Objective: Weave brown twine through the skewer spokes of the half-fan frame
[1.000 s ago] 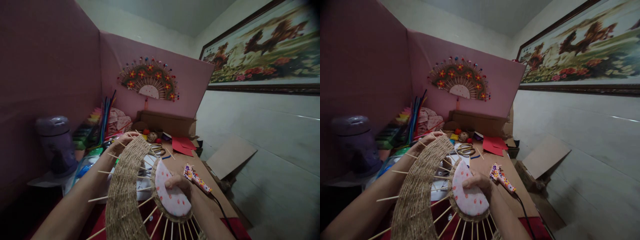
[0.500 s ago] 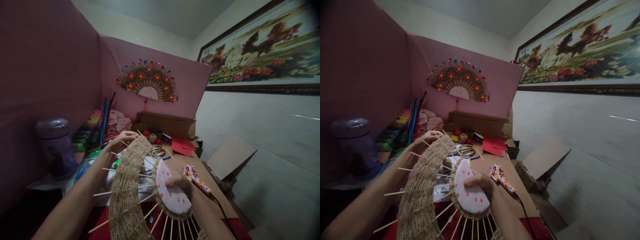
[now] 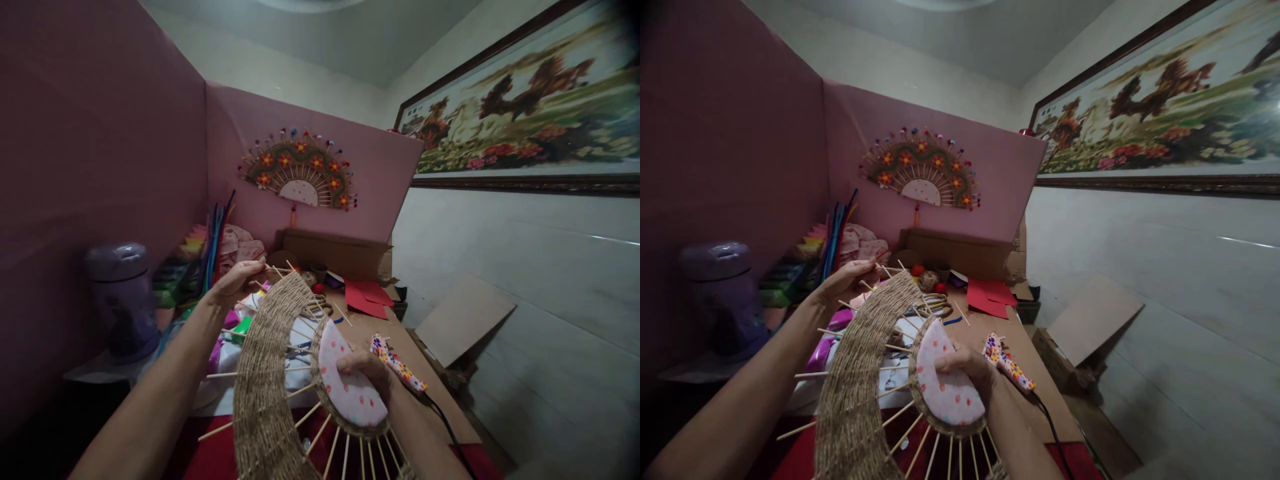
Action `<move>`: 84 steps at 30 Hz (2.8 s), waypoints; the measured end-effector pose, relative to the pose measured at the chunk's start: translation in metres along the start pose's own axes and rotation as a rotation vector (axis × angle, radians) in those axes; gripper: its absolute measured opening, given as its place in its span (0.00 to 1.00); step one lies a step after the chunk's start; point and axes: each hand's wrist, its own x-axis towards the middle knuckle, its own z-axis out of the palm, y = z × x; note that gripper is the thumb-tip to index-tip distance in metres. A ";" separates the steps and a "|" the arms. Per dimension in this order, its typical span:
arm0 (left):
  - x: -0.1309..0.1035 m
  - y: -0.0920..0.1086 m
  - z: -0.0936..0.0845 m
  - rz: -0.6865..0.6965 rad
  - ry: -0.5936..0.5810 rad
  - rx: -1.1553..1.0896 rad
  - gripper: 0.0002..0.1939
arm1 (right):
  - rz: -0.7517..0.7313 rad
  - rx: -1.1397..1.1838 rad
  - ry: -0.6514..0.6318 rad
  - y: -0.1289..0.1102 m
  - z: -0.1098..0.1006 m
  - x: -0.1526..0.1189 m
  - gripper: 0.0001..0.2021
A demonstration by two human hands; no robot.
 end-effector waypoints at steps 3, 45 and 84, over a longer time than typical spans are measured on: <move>0.000 0.001 -0.004 -0.008 -0.024 -0.016 0.11 | 0.000 -0.026 0.017 -0.001 0.002 0.001 0.14; -0.032 0.014 0.047 0.573 0.099 0.942 0.03 | 0.009 -0.258 0.211 -0.011 0.016 0.006 0.14; -0.032 0.028 0.021 0.415 0.167 0.769 0.10 | -0.035 -0.153 0.176 -0.011 0.020 -0.001 0.12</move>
